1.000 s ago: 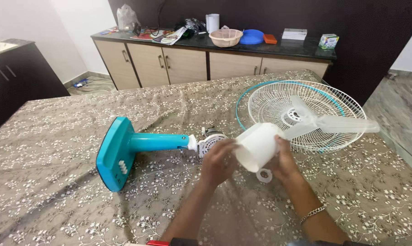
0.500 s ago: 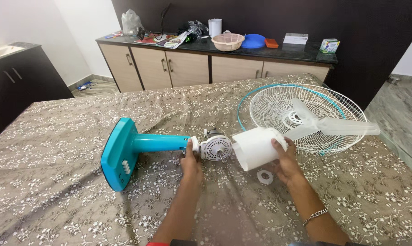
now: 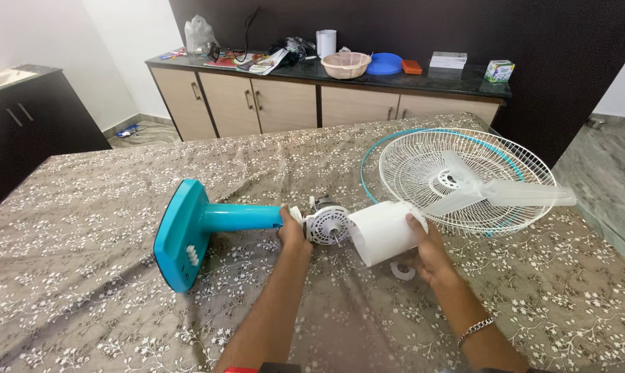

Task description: The person reassembles a disassembled electric fan on a table. They attach the motor housing, install the fan blade, and secure the front grille with a central nut.

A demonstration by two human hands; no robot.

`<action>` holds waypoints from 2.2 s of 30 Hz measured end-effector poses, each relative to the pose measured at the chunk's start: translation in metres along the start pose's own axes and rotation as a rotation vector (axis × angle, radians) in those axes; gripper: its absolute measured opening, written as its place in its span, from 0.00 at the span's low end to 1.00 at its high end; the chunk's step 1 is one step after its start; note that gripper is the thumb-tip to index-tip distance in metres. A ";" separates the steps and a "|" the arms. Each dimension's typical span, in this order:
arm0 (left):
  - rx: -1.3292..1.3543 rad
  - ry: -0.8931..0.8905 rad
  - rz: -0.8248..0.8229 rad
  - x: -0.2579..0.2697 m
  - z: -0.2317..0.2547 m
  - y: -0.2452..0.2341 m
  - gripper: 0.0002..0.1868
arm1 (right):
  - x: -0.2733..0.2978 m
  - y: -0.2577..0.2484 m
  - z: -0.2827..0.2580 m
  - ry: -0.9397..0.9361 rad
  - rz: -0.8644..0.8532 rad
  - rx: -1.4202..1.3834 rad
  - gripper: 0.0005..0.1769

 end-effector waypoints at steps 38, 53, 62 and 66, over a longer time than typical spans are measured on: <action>-0.192 -0.238 -0.529 0.039 0.003 0.004 0.41 | -0.020 0.055 0.003 -0.274 -0.100 -0.031 0.33; -0.477 -0.030 -0.596 0.067 0.027 0.012 0.43 | -0.038 0.061 0.036 -0.164 -0.078 -0.108 0.37; -0.222 -0.076 -0.621 0.063 0.020 0.013 0.42 | -0.032 0.069 0.018 -0.256 -0.090 0.026 0.38; -0.146 -0.036 -0.631 0.064 0.019 0.005 0.44 | -0.032 0.076 0.017 -0.219 -0.120 0.105 0.37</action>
Point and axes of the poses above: each hand's wrist, its own x-axis away from the middle knuckle, its own y-axis out of the palm, z = x × y, the point moved 9 cm from there along -x, towards the middle knuckle, and after that the axes turned 13 degrees about x, right-handed, at the moved point
